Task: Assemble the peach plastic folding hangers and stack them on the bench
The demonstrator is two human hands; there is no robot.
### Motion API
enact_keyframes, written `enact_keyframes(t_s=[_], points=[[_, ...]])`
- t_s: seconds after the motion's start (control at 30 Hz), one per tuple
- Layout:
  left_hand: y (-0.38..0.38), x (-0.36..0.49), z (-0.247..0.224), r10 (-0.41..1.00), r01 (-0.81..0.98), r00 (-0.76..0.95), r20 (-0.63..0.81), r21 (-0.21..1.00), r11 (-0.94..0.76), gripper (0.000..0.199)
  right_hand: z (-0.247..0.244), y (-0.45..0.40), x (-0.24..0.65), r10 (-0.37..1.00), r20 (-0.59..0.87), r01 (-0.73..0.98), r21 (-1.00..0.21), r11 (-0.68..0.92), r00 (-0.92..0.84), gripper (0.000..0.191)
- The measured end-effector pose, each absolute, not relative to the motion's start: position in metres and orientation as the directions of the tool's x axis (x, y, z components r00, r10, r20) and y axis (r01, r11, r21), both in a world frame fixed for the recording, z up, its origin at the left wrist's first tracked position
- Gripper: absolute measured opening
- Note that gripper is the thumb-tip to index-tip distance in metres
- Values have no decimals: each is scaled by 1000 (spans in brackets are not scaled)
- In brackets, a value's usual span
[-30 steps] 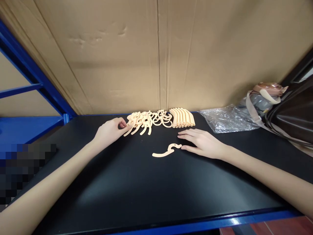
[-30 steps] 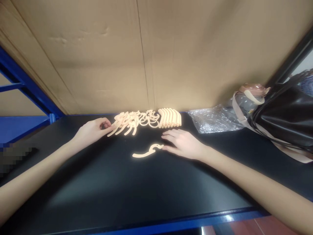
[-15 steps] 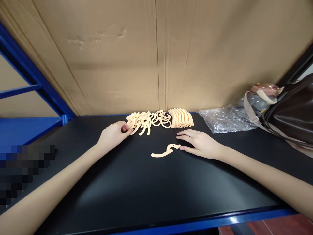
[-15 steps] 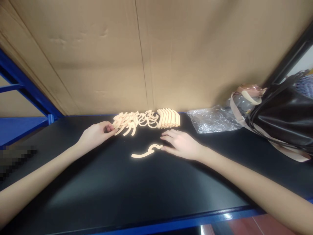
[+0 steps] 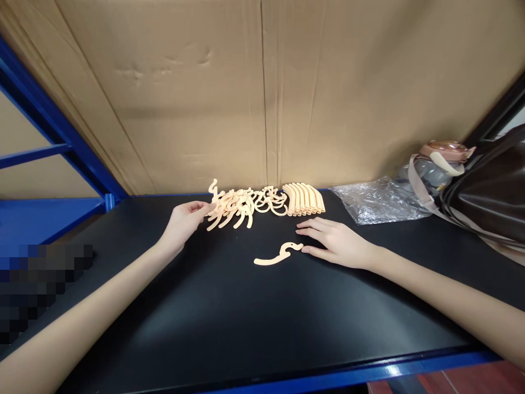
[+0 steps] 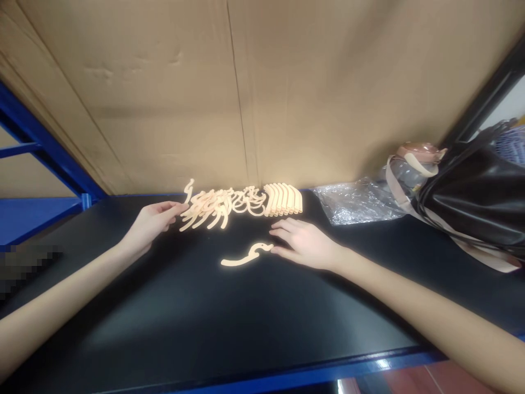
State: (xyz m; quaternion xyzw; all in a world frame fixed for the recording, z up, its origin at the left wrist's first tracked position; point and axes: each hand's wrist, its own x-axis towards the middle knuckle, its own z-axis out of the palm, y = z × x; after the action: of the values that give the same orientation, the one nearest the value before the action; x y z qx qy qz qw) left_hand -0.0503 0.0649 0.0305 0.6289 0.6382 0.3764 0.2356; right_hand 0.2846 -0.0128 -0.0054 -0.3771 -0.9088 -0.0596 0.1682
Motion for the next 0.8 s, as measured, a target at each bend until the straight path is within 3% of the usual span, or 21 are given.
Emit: enact_keyframes(t_s=[0.13,0.3,0.53,0.67,0.8], points=[[52,-42,38,989,546,-76,130,835,-68,43,-6,-12,284,673,352,712,-23,701,-651,40],[22,-20,43,990,459,119,79,880,-125,36,-9,-11,283,697,399,719,-122,684,-595,33],[-1,-2,32,887,483,462,-13,842,-239,31,-10,-9,283,698,394,674,-224,704,-598,25],[-3,-1,27,829,517,559,-29,793,-321,29,-8,-11,281,747,447,695,-314,647,-493,36],[-6,0,25,793,523,609,4,750,-405,24,-6,-15,278,691,542,637,-329,697,-477,41]])
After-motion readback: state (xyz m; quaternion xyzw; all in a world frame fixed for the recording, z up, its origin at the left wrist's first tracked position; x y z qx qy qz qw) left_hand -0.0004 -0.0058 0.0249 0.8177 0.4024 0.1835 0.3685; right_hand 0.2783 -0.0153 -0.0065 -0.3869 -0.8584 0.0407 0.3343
